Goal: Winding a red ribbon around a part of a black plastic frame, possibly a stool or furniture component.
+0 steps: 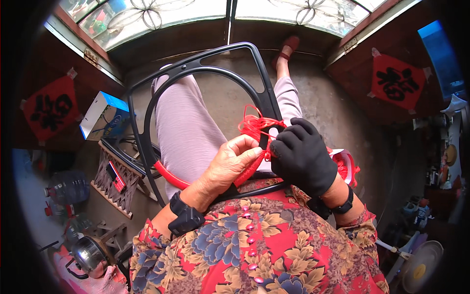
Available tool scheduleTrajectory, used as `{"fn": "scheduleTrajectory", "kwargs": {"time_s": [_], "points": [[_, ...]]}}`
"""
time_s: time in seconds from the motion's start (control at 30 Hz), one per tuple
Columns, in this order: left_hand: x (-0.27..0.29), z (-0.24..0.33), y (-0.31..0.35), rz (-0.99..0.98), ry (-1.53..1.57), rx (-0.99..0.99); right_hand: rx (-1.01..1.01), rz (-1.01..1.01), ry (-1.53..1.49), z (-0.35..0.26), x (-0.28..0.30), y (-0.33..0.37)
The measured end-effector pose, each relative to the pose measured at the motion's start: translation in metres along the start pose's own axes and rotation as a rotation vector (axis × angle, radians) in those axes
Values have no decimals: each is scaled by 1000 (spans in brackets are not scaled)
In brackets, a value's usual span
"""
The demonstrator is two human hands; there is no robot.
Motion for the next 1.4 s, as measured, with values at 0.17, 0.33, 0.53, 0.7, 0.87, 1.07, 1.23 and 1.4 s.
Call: {"fn": "scheduleTrajectory", "kwargs": {"time_s": [0.17,0.33,0.53,0.7,0.87,1.07,1.23,1.4], "points": [[-8,3,1,-43,145,34,-76,-70,-282,8,8,8],[-9,2,2,-115,189,45,-274,64,-603,29,32,14],[-14,-1,2,-113,221,59,-186,84,-320,26,-6,16],[-6,-4,2,-61,180,67,-83,94,-282,14,5,19],[-4,2,-4,-61,208,33,-288,71,-736,23,7,13],[-11,7,-1,-79,183,32,-203,41,-564,28,-3,16],[-4,-18,2,-92,213,111,-289,45,-629,31,9,17],[-9,-19,6,-146,254,125,-198,27,-572,22,15,34]]}}
Point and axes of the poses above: each hand's wrist, its own y-axis away from the middle knuckle, its own x-axis out of the back of the hand, z = x × y, the point moved 10 cm from there along -y, towards the middle knuckle, and after that the axes turned 6 degrees about -y, right-handed, at the moved point
